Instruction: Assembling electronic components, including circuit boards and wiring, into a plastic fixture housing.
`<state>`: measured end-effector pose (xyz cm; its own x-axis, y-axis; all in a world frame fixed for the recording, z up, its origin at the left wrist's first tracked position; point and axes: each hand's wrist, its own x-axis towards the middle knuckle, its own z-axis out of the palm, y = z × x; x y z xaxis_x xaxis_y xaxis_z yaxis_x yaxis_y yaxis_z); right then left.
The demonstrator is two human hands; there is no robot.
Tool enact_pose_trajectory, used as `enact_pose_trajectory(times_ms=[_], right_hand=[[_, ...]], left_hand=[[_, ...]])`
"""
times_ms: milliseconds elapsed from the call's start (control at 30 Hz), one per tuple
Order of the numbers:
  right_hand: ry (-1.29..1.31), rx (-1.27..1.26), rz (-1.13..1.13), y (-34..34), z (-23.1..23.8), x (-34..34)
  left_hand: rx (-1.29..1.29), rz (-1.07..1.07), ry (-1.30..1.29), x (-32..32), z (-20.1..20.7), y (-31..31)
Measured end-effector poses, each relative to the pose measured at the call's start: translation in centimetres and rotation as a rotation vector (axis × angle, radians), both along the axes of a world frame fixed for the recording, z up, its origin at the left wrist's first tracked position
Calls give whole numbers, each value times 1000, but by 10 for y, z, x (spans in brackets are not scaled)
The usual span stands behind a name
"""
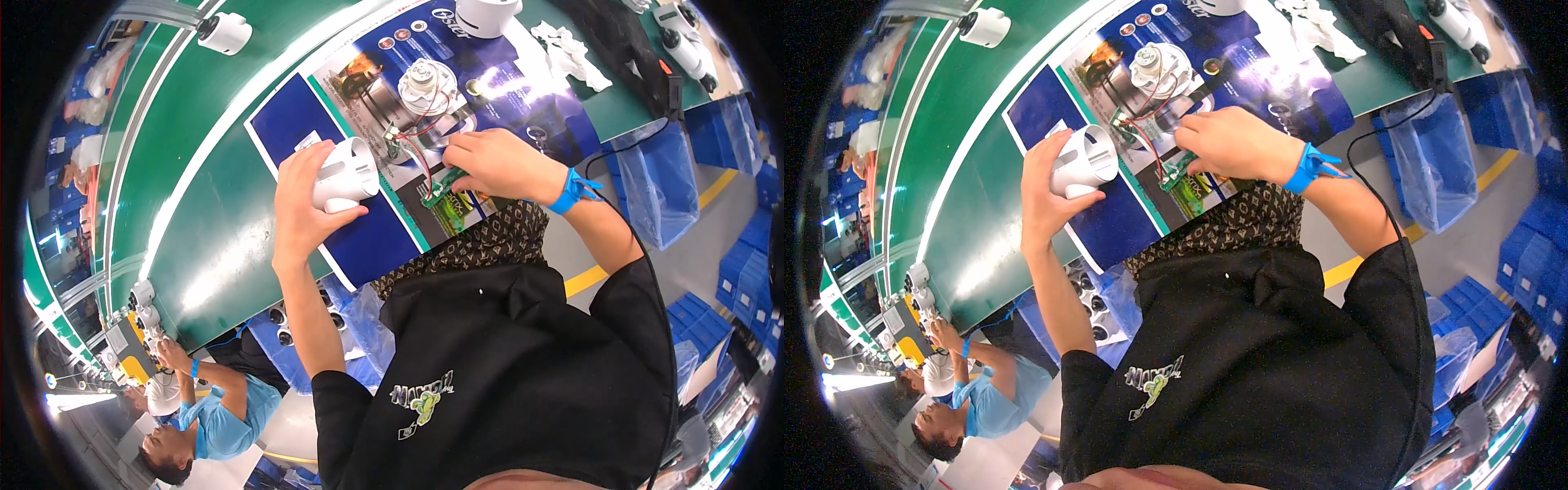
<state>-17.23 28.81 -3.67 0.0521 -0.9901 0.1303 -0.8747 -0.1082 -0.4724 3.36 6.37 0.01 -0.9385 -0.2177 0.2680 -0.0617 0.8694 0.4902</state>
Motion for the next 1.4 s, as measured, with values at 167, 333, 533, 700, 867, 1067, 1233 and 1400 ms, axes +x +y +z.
enact_pose_trajectory(times_ms=[167, 333, 533, 700, 867, 1067, 1233, 1400], right_hand=[[-49, -143, -4, 12, -7, 13], [-452, -357, -152, 11, -1, 38], [-723, -509, -311, 2, 32, 65], [-834, -524, -384, -12, 31, 77], [-1152, -367, -439, -22, 31, 84], [-1087, -384, -491, -23, 28, 80], [-1055, -310, -564, -8, 20, 60], [-985, -353, -579, 4, 19, 55]], left_hand=[[98, 52, 21, 10, -6, -4], [408, 79, 257, 28, -39, 1], [488, 57, 279, 32, -46, 8], [533, 86, 231, 29, -44, 8], [420, 146, 272, 25, -46, 23], [460, 162, 343, 25, -53, 27], [282, 38, 313, 22, -42, 13], [535, 103, 103, 20, -24, 4]])
